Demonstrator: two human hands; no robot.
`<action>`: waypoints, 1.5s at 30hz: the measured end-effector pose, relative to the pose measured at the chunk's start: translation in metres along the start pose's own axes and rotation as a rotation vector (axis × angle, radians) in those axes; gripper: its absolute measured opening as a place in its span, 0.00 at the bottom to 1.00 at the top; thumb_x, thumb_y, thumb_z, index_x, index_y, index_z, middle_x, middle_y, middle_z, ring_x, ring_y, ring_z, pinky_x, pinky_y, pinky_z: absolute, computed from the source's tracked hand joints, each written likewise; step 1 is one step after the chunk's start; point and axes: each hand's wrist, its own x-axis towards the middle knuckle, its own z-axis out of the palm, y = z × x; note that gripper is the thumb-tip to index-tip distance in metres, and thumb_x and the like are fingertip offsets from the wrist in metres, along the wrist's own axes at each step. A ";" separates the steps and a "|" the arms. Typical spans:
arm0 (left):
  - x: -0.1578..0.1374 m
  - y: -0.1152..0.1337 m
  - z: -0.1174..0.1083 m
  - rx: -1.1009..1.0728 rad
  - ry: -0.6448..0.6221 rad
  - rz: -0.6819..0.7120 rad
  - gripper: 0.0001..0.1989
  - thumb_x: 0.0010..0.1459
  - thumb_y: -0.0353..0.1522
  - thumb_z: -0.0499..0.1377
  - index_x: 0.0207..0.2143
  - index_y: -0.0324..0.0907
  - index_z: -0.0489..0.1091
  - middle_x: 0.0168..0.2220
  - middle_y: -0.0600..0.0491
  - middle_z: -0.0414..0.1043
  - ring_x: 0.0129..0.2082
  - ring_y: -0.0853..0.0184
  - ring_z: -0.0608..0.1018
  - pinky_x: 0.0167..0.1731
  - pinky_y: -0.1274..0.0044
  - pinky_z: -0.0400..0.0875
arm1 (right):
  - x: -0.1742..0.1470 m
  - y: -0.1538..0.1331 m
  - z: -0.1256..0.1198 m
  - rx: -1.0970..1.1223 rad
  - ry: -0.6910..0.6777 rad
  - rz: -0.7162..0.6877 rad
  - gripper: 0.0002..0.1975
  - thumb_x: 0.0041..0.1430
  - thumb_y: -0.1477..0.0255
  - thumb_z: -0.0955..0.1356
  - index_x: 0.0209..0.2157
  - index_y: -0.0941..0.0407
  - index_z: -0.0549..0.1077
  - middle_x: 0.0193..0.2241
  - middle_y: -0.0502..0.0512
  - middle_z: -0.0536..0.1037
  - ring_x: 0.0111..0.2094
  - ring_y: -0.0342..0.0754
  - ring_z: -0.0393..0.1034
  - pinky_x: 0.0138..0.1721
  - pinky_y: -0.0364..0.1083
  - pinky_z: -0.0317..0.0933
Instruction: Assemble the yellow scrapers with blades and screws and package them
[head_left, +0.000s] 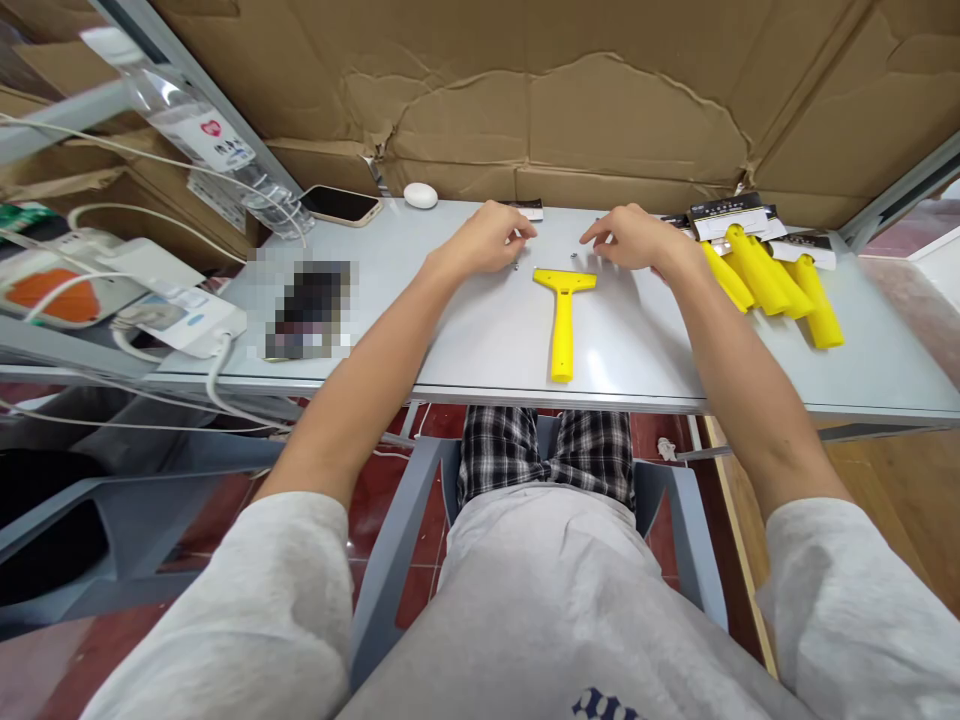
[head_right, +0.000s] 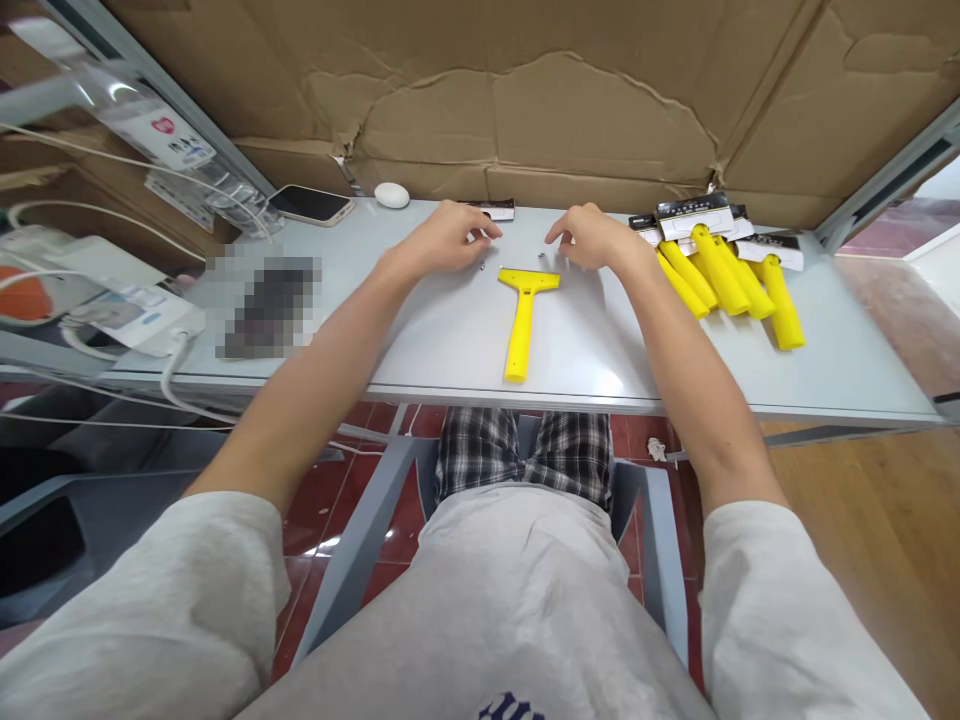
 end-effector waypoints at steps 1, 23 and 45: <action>0.000 -0.005 0.003 -0.020 -0.009 -0.008 0.23 0.69 0.32 0.60 0.61 0.47 0.89 0.61 0.45 0.90 0.58 0.52 0.89 0.69 0.59 0.82 | 0.006 -0.001 0.005 0.016 0.014 -0.011 0.29 0.81 0.65 0.66 0.74 0.56 0.84 0.61 0.61 0.87 0.68 0.59 0.80 0.76 0.59 0.73; -0.002 -0.038 -0.002 -0.105 -0.087 0.079 0.24 0.62 0.37 0.62 0.56 0.59 0.90 0.56 0.53 0.93 0.60 0.45 0.88 0.69 0.51 0.80 | 0.025 0.006 0.034 0.165 0.171 -0.114 0.22 0.75 0.50 0.71 0.50 0.51 0.90 0.53 0.64 0.87 0.54 0.62 0.82 0.71 0.62 0.75; -0.012 -0.007 -0.013 0.035 -0.111 0.159 0.27 0.70 0.48 0.52 0.61 0.66 0.87 0.57 0.63 0.93 0.60 0.58 0.83 0.71 0.63 0.77 | 0.012 -0.029 0.035 0.180 0.123 -0.326 0.20 0.70 0.49 0.71 0.47 0.46 0.89 0.58 0.58 0.87 0.62 0.64 0.80 0.78 0.64 0.69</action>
